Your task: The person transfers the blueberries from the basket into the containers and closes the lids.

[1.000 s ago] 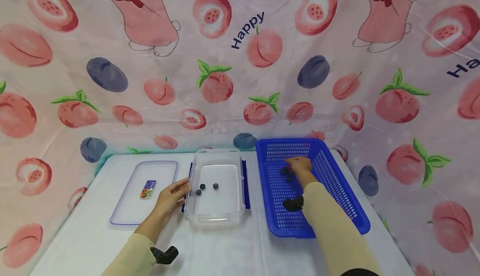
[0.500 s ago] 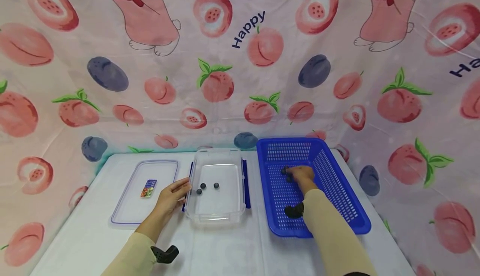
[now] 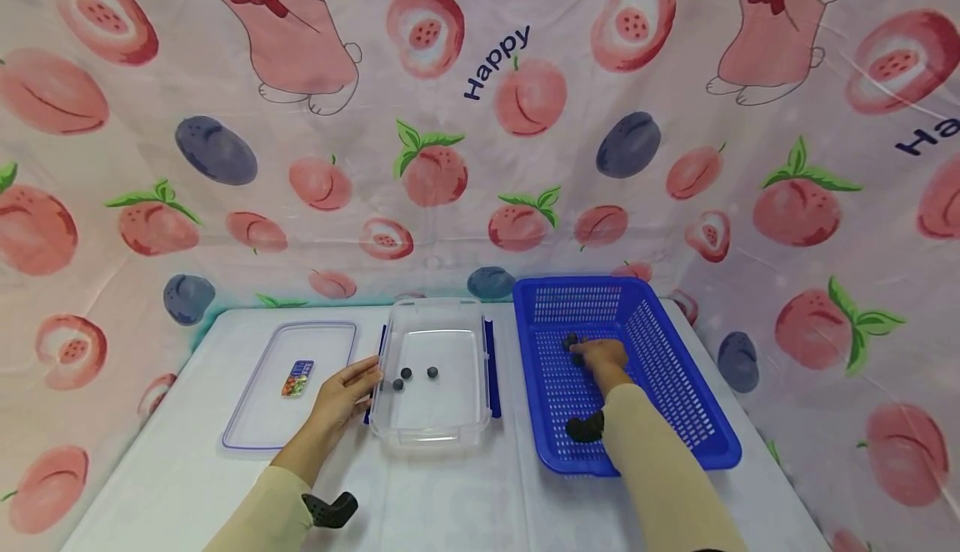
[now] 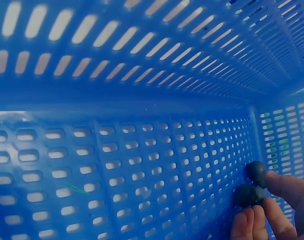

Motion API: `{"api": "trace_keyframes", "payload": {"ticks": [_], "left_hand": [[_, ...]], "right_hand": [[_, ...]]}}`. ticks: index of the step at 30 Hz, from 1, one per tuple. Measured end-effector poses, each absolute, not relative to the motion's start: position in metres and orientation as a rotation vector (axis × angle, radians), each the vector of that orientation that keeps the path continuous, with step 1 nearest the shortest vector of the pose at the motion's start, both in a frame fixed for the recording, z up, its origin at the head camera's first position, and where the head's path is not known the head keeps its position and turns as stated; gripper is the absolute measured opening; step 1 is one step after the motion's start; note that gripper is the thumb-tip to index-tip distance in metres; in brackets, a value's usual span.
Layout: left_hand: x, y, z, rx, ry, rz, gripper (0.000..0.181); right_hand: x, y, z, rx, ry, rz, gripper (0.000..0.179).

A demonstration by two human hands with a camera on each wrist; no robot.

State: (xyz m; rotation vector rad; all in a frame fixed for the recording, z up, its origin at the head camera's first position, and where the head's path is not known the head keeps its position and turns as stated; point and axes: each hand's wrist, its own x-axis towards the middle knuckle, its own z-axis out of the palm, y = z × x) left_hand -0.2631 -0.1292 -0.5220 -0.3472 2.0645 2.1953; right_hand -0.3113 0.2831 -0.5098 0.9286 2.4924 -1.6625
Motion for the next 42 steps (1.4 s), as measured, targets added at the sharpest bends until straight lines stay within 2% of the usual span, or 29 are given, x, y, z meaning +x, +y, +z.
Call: {"api": "trace_keyframes", "payload": {"ticks": [14, 23, 30, 42], "left_hand": [[-0.263, -0.129, -0.525, -0.338, 2.071, 2.202, 0.043], [-0.263, -0.129, -0.525, -0.346, 2.072, 2.208, 0.043], [-0.264, -0.129, -0.526, -0.348, 2.073, 2.207, 0.042], [-0.264, -0.129, -0.526, -0.344, 2.069, 2.207, 0.043]], "right_hand": [[-0.311, 0.284, -0.510, 0.949, 2.475, -1.611, 0.030], [-0.310, 0.277, -0.511, 0.993, 2.521, -1.566, 0.026], [-0.309, 0.275, -0.511, 0.986, 2.547, -1.509, 0.032], [-0.308, 0.277, -0.512, 0.980, 2.575, -1.467, 0.026]]}}
